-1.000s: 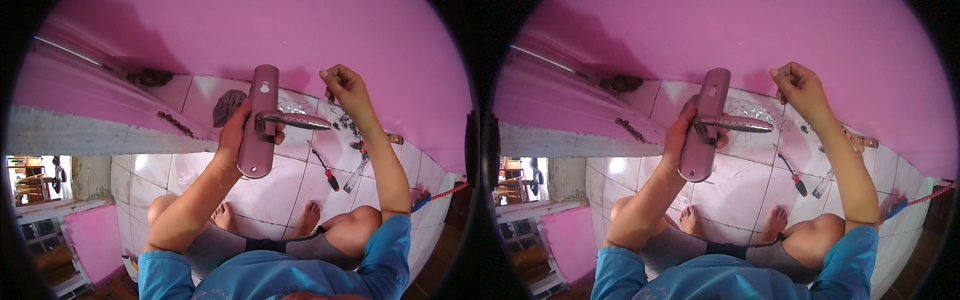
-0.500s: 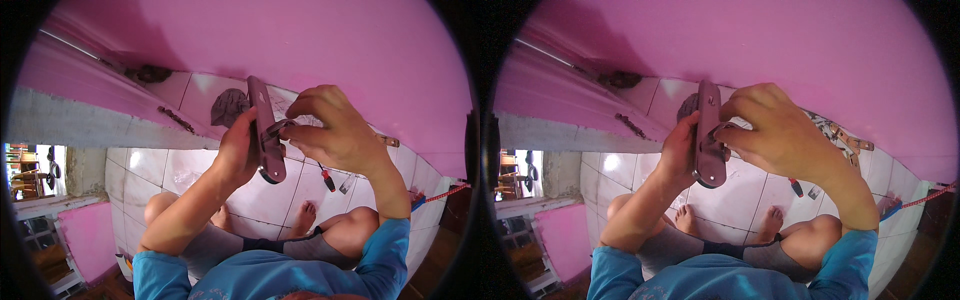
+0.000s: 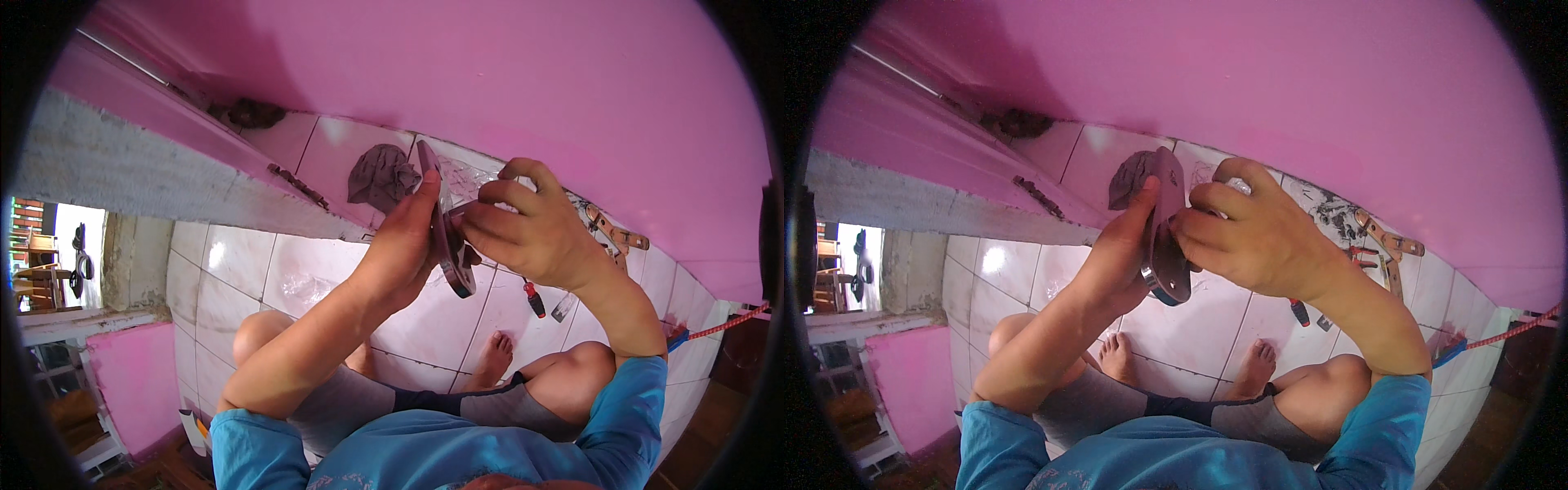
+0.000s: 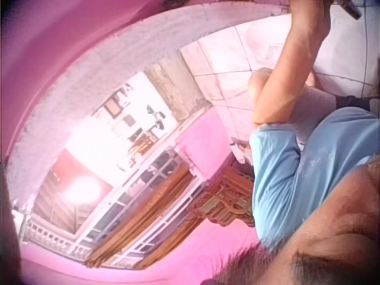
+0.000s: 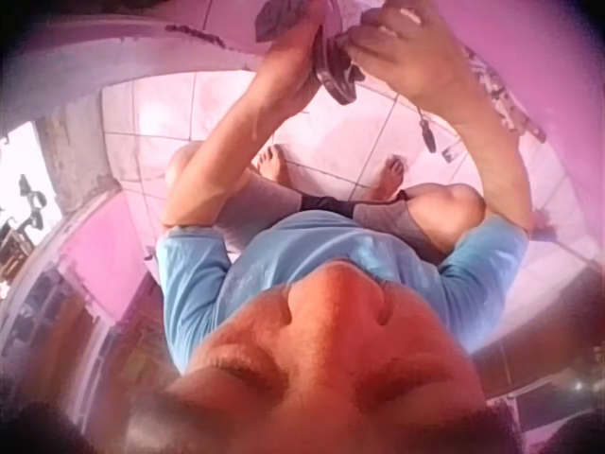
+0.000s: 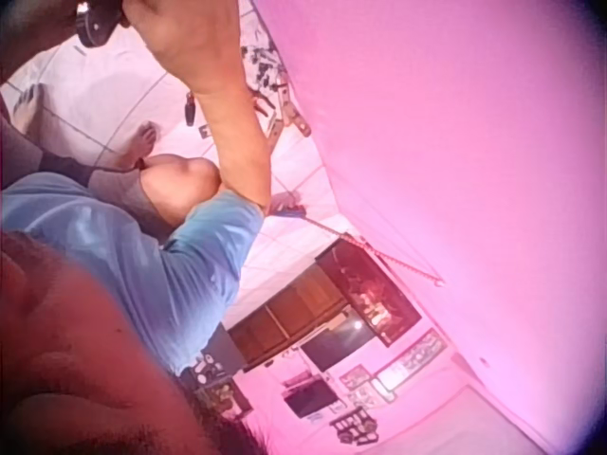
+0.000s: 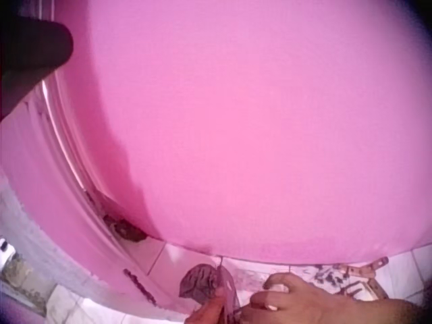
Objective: The person peels the protective plastic film off a door handle plate by hand and fits a door handle onto the plate.
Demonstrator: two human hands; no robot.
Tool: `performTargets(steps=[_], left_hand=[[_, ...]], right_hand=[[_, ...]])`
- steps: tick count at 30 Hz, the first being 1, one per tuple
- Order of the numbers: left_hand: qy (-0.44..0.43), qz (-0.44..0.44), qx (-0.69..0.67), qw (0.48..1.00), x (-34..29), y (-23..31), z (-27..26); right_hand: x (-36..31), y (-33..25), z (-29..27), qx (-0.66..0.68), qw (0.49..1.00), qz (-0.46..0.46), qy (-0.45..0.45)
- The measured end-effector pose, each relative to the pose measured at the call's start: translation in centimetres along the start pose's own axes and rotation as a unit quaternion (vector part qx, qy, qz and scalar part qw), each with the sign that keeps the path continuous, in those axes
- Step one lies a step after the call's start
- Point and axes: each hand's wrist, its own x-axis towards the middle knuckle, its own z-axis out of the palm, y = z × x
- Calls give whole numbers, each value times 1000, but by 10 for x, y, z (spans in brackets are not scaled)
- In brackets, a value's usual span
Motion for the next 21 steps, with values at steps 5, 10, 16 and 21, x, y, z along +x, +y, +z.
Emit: performTargets(steps=[5,10,16,21], left_hand=[[23,10,7,1000,-1,2,2],[10,1,25,1000,3,-3,-8],[18,-2,59,998,10,-9,-12],[-9,23,104,994,4,-4,-1]], right_hand=[[-3,0,9,27,999,-32,6],[0,-4,14,61,998,-3,6],[-2,-1,24,85,995,43,-35],[-1,9,24,96,983,144,57]])
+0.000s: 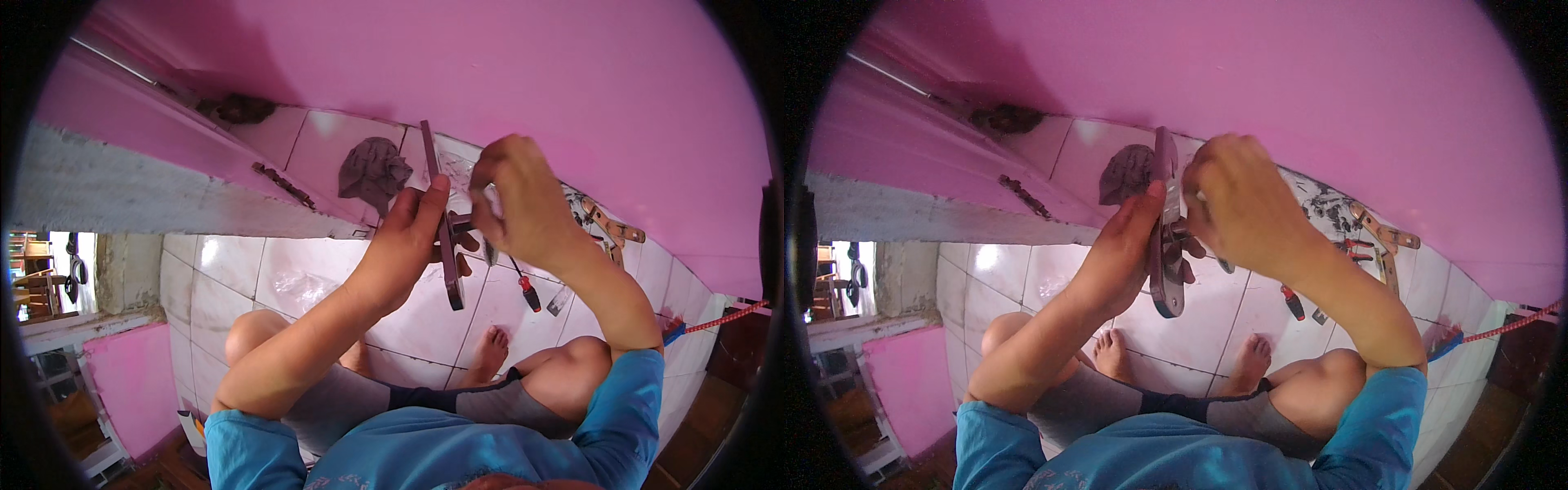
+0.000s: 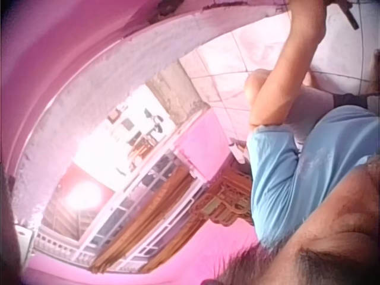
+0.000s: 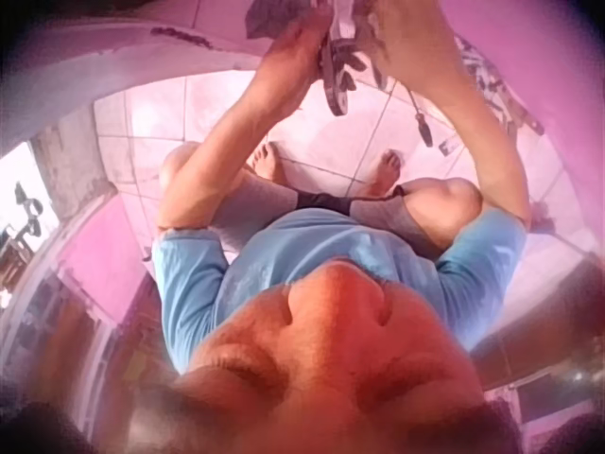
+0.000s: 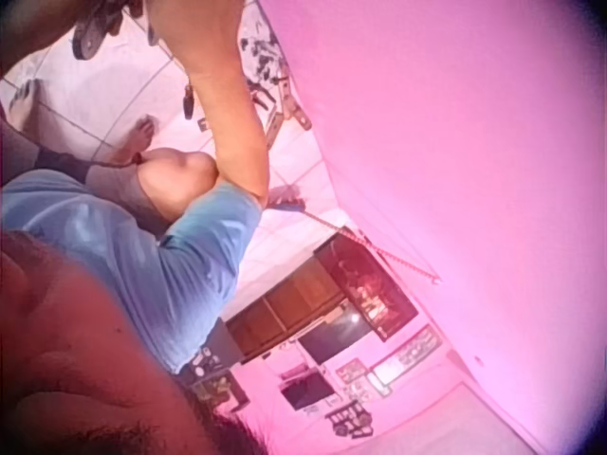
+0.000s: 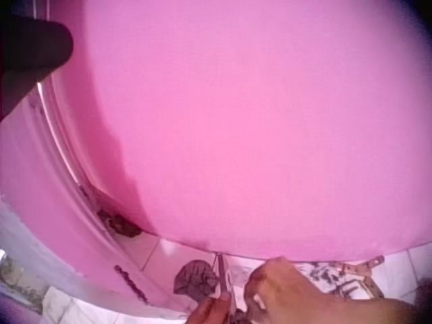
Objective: The person peels the protective plastic film off a door handle plate by hand and fits a door handle onto the plate.
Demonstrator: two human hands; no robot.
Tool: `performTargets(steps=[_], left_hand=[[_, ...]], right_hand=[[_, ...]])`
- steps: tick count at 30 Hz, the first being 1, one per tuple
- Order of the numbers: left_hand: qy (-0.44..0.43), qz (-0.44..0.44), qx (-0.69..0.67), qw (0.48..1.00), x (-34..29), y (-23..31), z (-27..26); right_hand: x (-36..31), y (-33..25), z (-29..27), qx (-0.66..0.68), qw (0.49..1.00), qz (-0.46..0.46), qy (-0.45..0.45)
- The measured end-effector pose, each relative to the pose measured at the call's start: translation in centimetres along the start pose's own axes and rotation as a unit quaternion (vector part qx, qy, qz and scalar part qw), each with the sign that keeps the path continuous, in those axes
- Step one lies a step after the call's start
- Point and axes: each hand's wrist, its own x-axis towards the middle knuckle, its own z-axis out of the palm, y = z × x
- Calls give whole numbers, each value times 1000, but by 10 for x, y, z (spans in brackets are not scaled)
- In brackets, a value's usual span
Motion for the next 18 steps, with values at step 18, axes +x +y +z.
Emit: performTargets(steps=[18], left_hand=[[-120,177,-62,975,-3,7,-2]], right_hand=[[-5,-3,-36,134,984,79,-82]])
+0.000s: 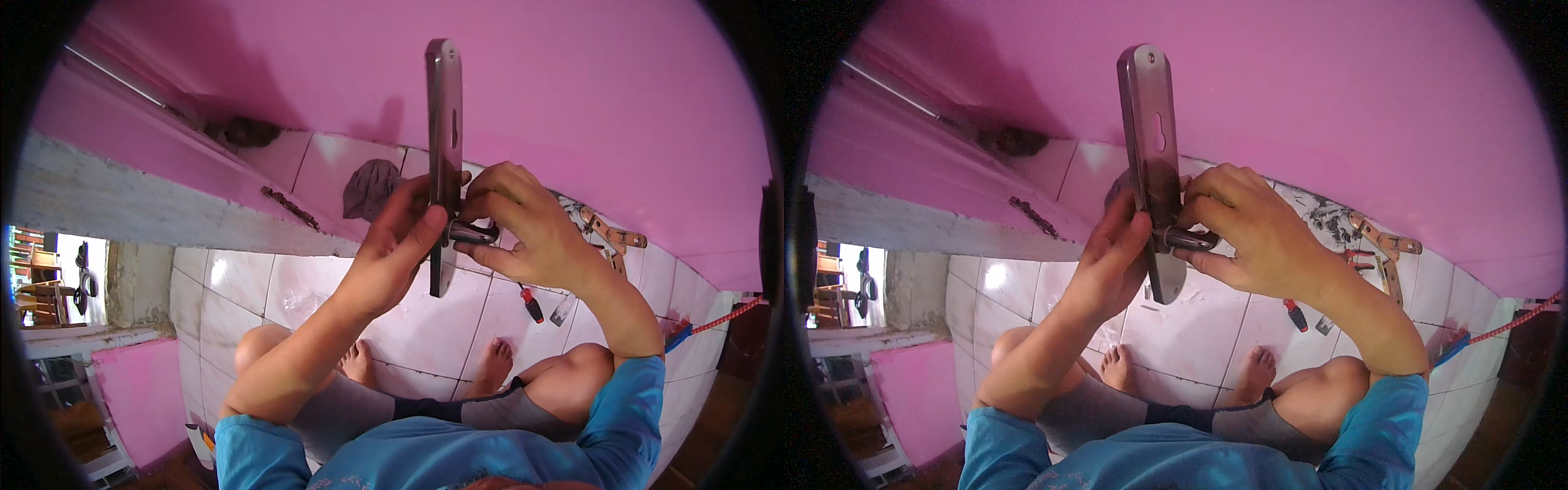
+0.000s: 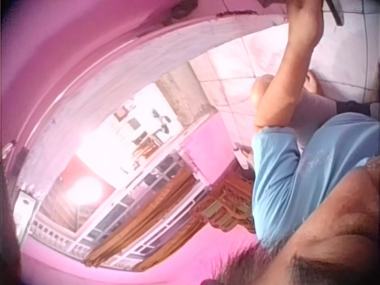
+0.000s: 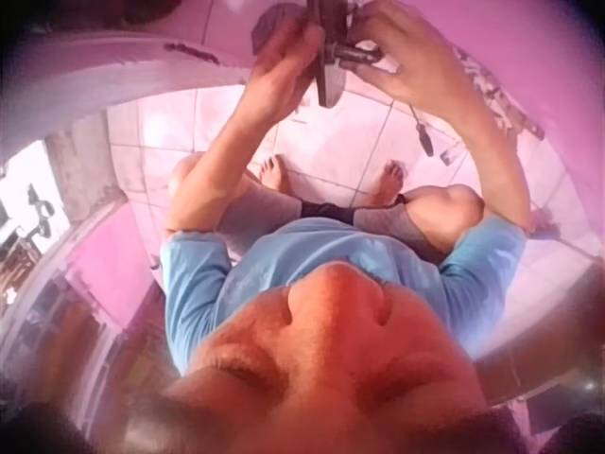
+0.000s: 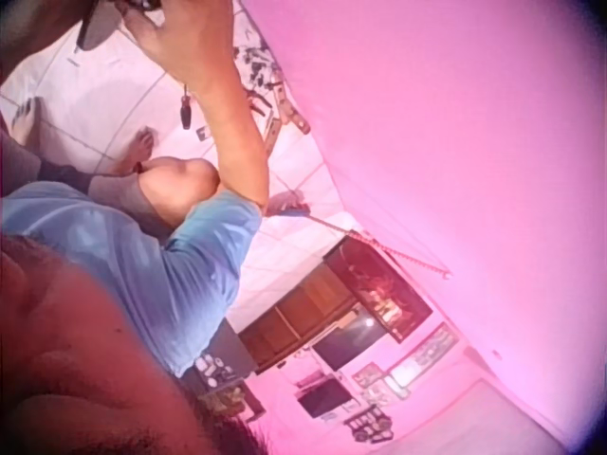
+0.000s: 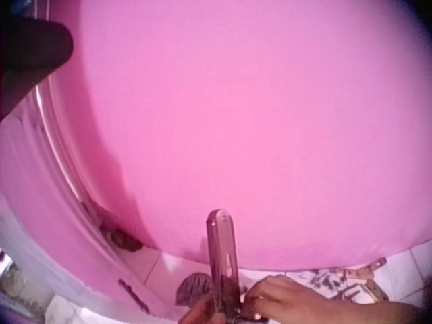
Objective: The person peels the protective plastic film off a door handle plate by hand and fits a door handle onto the plate.
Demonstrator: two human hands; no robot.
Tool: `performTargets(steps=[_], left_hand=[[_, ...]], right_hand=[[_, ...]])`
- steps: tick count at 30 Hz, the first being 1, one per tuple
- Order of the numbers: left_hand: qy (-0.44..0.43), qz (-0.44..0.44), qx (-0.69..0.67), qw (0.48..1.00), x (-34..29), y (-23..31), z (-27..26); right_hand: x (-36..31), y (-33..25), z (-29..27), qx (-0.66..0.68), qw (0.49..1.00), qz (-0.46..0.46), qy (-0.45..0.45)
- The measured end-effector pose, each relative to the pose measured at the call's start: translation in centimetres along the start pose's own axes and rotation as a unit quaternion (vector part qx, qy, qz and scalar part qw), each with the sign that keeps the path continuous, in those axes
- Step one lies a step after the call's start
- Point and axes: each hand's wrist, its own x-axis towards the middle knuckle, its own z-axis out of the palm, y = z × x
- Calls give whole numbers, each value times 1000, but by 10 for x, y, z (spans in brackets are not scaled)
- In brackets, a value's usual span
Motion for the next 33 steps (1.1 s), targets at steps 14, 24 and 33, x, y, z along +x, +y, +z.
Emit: performTargets(steps=[14,24,33], left_hand=[[3,63,16,998,1,4,-1],[43,-1,-69,997,5,17,0],[-40,-114,7,993,10,19,-36]], right_hand=[[1,-11,16,-63,992,-95,51],[2,-6,1,77,988,1,137],[2,-7,11,164,978,91,90]])
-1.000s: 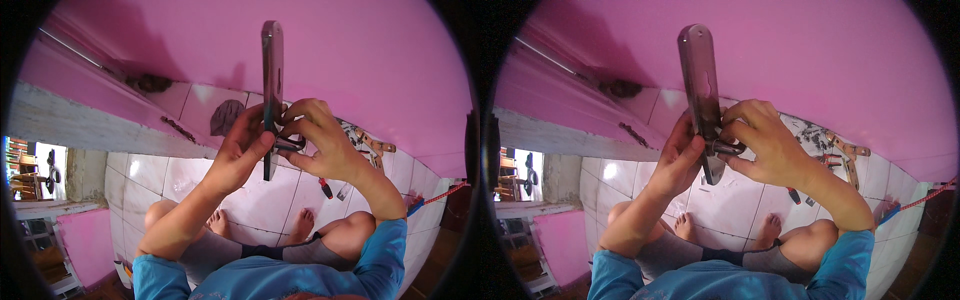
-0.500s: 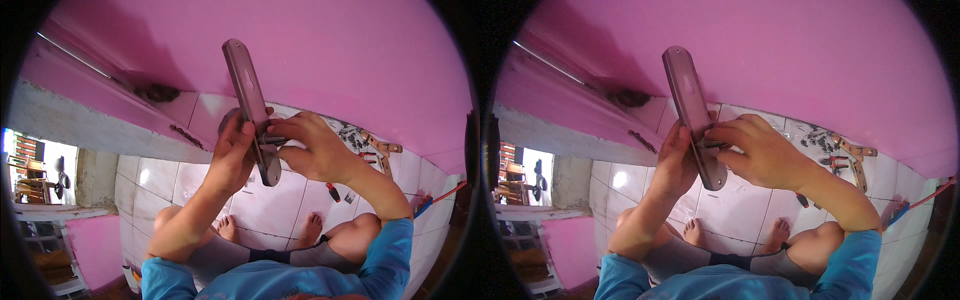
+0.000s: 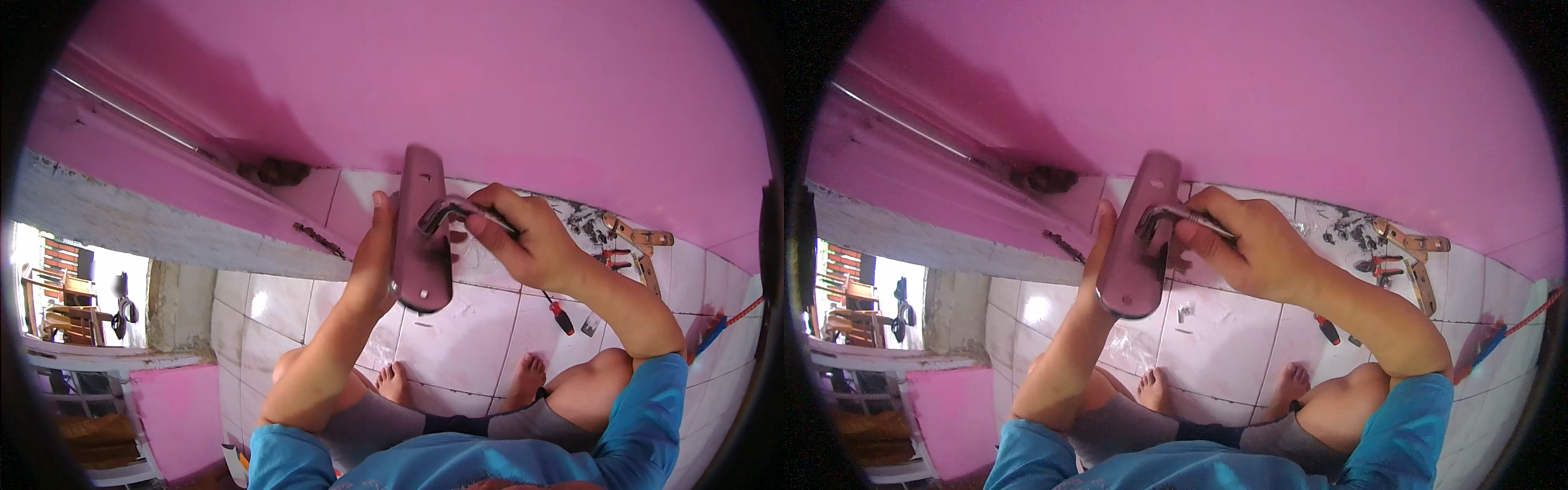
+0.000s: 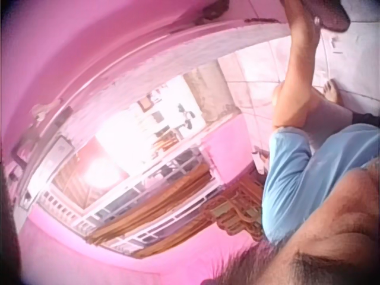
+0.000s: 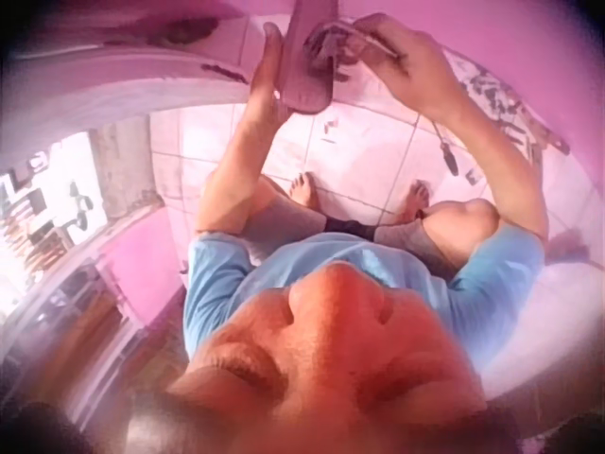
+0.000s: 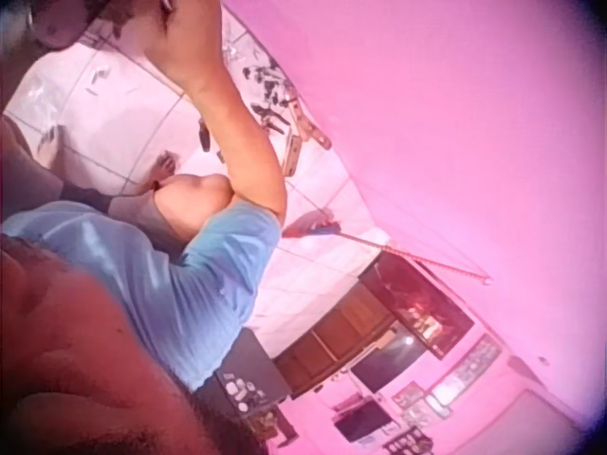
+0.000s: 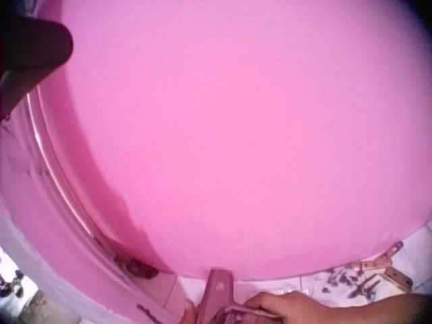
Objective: The person peels the protective plastic film off a door handle plate by hand and fits a door handle onto the plate.
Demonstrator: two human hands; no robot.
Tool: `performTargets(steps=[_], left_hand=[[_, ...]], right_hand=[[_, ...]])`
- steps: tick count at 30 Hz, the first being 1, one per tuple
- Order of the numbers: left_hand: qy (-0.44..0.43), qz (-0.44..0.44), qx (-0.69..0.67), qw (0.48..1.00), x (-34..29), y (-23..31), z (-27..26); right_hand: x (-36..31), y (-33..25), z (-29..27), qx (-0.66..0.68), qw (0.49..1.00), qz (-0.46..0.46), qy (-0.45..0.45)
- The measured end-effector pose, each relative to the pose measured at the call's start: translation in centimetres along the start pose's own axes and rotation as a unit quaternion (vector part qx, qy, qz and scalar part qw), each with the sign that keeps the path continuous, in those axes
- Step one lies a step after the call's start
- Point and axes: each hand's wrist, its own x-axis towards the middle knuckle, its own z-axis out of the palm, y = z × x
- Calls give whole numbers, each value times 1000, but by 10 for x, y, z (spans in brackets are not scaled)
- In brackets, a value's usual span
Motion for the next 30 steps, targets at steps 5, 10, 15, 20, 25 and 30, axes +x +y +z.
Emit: performTargets(steps=[5,10,15,20,25,30], left_hand=[[175,208,420,866,1,-17,4],[210,288,581,732,3,-17,14],[282,226,585,726,-5,-10,22],[261,195,508,797,-5,-17,43],[267,207,481,809,-6,-28,51],[275,168,446,835,-10,-32,60]], right_hand=[[6,-11,-16,379,888,261,-28],[9,-21,-22,482,808,338,-37],[4,-24,-15,491,801,343,-19],[-6,-6,3,503,810,299,22],[-18,9,32,447,853,255,89],[-20,9,50,409,852,290,153]])
